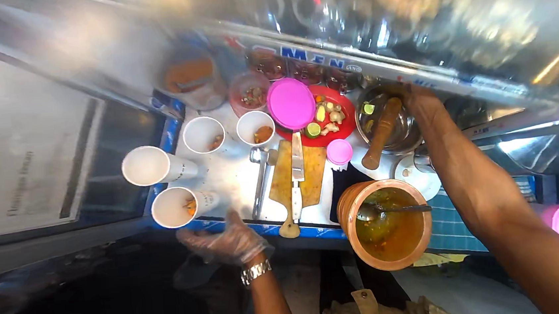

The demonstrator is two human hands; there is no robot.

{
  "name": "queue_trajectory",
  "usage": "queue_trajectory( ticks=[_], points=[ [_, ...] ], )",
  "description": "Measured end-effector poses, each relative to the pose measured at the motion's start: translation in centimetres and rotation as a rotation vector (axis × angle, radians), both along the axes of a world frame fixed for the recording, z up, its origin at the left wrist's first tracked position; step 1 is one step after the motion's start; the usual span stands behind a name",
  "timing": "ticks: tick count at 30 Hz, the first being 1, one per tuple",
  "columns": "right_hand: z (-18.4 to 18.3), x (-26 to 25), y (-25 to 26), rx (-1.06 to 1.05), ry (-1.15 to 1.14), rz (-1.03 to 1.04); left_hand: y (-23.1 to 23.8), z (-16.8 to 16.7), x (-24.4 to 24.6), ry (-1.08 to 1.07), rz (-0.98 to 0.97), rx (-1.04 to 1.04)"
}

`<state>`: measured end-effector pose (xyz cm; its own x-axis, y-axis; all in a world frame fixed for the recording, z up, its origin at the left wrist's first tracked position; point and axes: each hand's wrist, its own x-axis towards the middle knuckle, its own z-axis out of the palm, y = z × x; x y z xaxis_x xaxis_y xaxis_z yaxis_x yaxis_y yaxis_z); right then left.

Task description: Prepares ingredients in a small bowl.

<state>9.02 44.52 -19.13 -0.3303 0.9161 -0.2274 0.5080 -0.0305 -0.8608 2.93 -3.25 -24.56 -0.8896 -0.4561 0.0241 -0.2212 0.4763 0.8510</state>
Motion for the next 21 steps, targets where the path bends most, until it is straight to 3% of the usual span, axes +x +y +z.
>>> queue_trajectory(
  ticks=[6, 14, 21],
  points=[
    [0.2, 0.5, 0.4, -0.067, 0.284, -0.141, -0.4, 0.2, -2.5, -0.147, 0.02, -0.074],
    [3.3, 1.5, -1.8, -0.15, 0.242, -0.193, -0.7, -0.3, -3.1, -0.215, -0.024, -0.056],
    [2.7, 2.1, -0.6, -0.244, 0.439, -0.298, -1.5, -1.3, -4.1, -0.211, -0.034, -0.111]
  ],
)
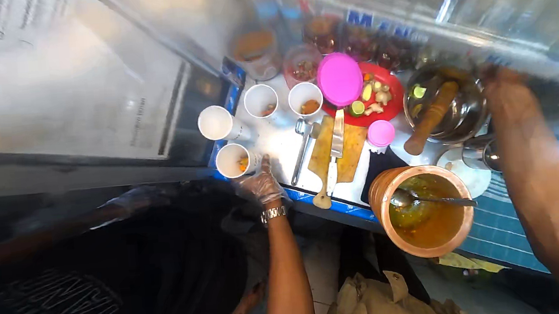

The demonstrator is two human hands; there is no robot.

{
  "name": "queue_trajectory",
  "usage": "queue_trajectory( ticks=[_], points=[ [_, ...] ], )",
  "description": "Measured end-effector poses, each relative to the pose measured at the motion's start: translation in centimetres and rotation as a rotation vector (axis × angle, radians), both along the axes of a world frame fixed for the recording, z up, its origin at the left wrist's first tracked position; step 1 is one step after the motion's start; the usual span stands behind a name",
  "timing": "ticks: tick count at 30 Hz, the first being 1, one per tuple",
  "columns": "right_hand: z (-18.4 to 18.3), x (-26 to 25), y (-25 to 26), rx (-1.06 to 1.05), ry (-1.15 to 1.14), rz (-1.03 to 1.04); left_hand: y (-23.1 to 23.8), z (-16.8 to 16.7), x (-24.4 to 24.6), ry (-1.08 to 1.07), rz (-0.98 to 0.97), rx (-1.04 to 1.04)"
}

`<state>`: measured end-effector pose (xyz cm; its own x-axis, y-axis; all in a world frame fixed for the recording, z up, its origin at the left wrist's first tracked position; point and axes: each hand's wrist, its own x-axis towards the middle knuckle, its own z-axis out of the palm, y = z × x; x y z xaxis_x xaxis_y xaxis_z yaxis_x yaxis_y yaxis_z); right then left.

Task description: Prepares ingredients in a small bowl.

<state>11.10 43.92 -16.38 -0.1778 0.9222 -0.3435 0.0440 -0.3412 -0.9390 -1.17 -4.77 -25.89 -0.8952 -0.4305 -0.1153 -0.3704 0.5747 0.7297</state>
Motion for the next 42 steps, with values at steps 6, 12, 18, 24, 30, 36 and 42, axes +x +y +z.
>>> queue_trajectory(
  ticks=[6, 12, 18, 24, 30, 36, 42],
  points=[
    [-0.4, 1.0, 1.0, 0.111, 0.121, 0.091, -2.0, 0.2, 0.9, 0.251, -0.139, 0.579],
    [0.3, 1.8, 0.2, 0.021, 0.191, -0.002, -2.3, 3.0, 4.1, 0.326, -0.415, 0.969],
    [2.7, 2.3, -1.2, 0.103, 0.193, 0.001, 2.8, 9.3, 5.9, 0.172, -0.462, 0.681],
    [4.7, 3.5, -3.0, 0.121, 0.089, 0.005, 10.7, 12.9, 7.1, 0.05, -0.788, 0.202],
    [8.1, 4.9, -6.9, 0.083, 0.066, 0.064, 15.6, 11.1, 7.3, 0.113, -0.897, 0.146],
    [11.2, 8.0, -11.5, 0.04, -0.022, 0.262, 15.5, 10.0, 8.5, 0.072, -0.915, 0.218],
    [12.8, 8.9, -15.2, 0.043, 0.011, 0.444, 14.4, 9.1, 8.5, -0.032, -0.927, 0.324]
  ],
)
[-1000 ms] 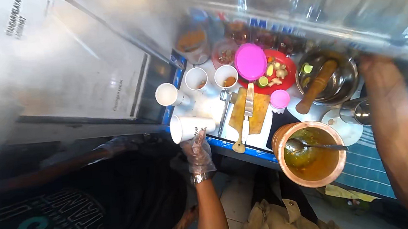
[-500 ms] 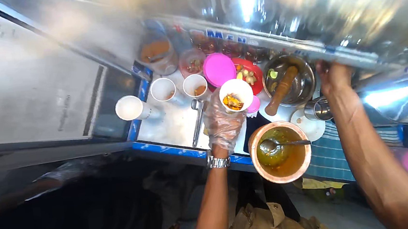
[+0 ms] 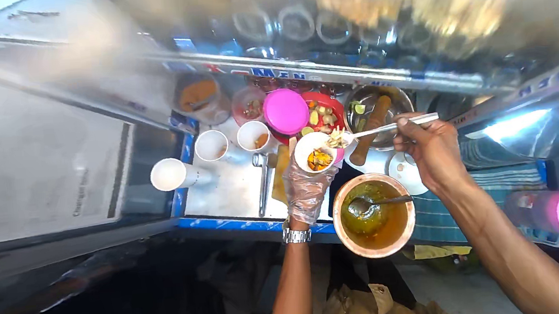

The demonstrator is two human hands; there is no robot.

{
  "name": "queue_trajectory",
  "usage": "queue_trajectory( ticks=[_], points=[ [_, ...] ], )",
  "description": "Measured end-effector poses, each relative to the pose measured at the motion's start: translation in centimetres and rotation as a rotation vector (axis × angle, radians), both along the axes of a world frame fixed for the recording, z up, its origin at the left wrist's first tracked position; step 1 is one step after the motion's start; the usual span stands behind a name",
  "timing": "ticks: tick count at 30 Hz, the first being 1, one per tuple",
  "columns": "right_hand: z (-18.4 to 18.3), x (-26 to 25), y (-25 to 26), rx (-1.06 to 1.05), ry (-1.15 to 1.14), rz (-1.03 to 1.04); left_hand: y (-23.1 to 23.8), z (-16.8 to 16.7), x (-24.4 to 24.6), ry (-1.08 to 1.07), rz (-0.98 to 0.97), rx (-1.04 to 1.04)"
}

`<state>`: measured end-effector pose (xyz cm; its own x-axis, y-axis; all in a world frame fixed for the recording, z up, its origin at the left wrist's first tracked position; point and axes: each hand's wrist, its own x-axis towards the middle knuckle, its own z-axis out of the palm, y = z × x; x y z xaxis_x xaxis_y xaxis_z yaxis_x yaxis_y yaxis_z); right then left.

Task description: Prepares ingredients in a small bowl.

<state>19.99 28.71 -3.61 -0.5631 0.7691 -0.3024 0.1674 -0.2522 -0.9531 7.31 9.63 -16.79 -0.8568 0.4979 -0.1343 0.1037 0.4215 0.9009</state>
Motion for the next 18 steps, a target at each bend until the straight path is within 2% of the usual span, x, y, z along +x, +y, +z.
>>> queue_trajectory(
  ticks=[3, 9, 14, 18],
  points=[
    [0.1, -0.5, -0.7, 0.035, -0.002, 0.054, -0.2, 0.3, -0.7, -0.095, -0.056, 0.092],
    [0.2, -1.2, -1.1, 0.184, -0.011, 0.165, -0.7, 0.6, -1.0, -0.128, -0.074, 0.167],
    [0.0, -1.8, -1.8, 0.622, 0.018, 0.421, -1.0, 0.5, -0.8, -0.044, -0.036, 0.146],
    [0.0, -1.9, -2.1, 0.563, 0.061, 0.367, -1.4, 0.6, -0.7, -0.006, 0.009, 0.077]
  ],
)
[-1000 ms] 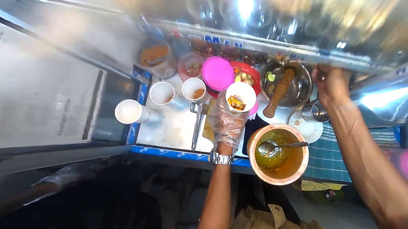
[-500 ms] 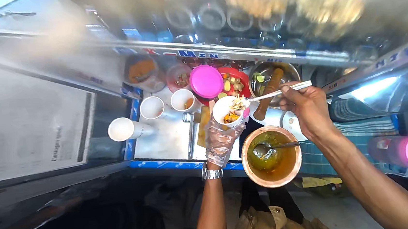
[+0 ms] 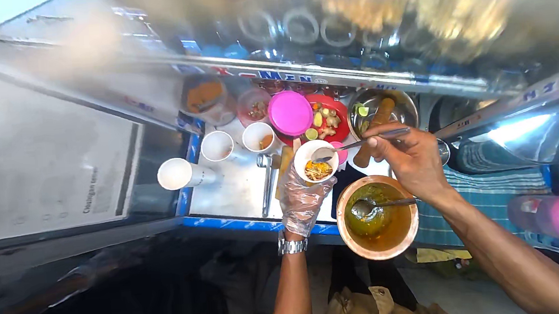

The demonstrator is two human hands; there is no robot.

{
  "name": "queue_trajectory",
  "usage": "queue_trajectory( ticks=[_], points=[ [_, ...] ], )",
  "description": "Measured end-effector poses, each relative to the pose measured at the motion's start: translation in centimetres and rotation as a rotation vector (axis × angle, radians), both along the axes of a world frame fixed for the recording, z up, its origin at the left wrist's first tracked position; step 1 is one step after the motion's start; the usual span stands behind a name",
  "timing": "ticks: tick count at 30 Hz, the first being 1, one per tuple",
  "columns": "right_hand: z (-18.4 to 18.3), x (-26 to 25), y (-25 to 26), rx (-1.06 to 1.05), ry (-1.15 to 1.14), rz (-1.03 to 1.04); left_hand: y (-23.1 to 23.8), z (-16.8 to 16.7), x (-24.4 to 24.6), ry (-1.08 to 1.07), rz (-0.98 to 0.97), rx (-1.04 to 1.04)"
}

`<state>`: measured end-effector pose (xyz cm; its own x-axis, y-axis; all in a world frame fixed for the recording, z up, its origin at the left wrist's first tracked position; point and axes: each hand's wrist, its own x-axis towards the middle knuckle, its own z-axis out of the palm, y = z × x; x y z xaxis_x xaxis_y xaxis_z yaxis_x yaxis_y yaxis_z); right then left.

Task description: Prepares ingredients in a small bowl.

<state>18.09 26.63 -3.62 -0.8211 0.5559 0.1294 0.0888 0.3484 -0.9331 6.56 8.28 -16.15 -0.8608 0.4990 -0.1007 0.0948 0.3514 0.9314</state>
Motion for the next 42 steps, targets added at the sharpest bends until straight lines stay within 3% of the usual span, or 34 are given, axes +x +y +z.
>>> queue_trajectory(
  ticks=[3, 5, 7, 10, 12, 14, 16, 17, 19, 22, 24, 27, 30, 32, 34, 36, 38, 40, 42],
  points=[
    [-0.4, 0.6, 0.4, -0.241, -0.012, -0.155, -1.5, -0.2, 0.2, 0.003, 0.1, -0.045],
    [-1.4, 0.7, 1.8, -0.352, -0.015, -0.317, -3.7, -0.8, 0.1, 0.014, 0.296, -0.038],
    [-3.2, -0.3, 4.3, -0.322, 0.018, -0.488, -6.1, -1.3, -1.1, 0.104, 0.521, -0.107],
    [-6.2, -3.8, 8.9, -0.04, 0.114, -0.678, -9.0, -3.2, -4.2, 0.172, 0.774, -0.285],
    [-8.4, -6.0, 12.0, 0.194, 0.018, -0.663, -10.3, -5.2, -5.9, 0.1, 0.845, -0.348],
    [-11.3, -7.7, 15.5, 0.367, -0.298, -0.593, -11.2, -7.7, -6.8, 0.048, 0.862, -0.42],
    [-17.2, -9.5, 20.7, 0.549, -0.484, -0.525, -11.4, -9.1, -6.8, -0.006, 0.849, -0.458],
    [-20.2, -10.0, 22.8, 0.613, -0.582, -0.473, -11.4, -9.3, -6.7, -0.037, 0.852, -0.465],
    [-20.6, -11.1, 23.9, 0.533, -0.78, -0.305, -11.8, -9.6, -6.6, -0.051, 0.844, -0.462],
    [-18.0, -11.4, 21.9, 0.423, -0.69, -0.322, -12.3, -9.4, -5.3, -0.07, 0.811, -0.407],
    [-17.7, -11.1, 21.5, 0.358, -0.563, -0.339, -12.4, -7.6, -2.9, -0.056, 0.886, -0.343],
    [-19.4, -9.8, 23.9, 0.324, -0.525, -0.269, -11.4, -3.8, 0.8, 0.217, 0.963, -0.345],
    [-18.7, -9.5, 24.1, 0.437, -0.741, -0.249, -10.7, -0.6, -0.7, 0.486, 0.748, -0.346],
    [-18.9, -9.7, 24.4, 0.458, -0.905, -0.172, -10.1, 3.1, -4.9, 0.432, 0.499, -0.437],
    [-19.9, -9.4, 24.9, 0.407, -0.86, -0.142, -8.5, 5.6, -10.6, 0.341, 0.3, -0.606],
    [-19.4, -8.6, 24.2, 0.337, -0.766, -0.128, -6.9, 5.4, -15.6, 0.339, 0.16, -0.767],
    [-16.6, -7.6, 22.2, 0.35, -0.737, -0.105, -5.7, 4.0, -18.6, 0.356, -0.002, -0.895],
    [-17.3, -7.1, 22.7, 0.386, -0.591, -0.104, -4.7, 2.3, -20.3, 0.364, -0.102, -0.987],
    [-18.8, -7.5, 23.9, 0.255, -0.466, -0.145, -4.2, 1.6, -20.5, 0.332, -0.128, -1.008]
  ],
)
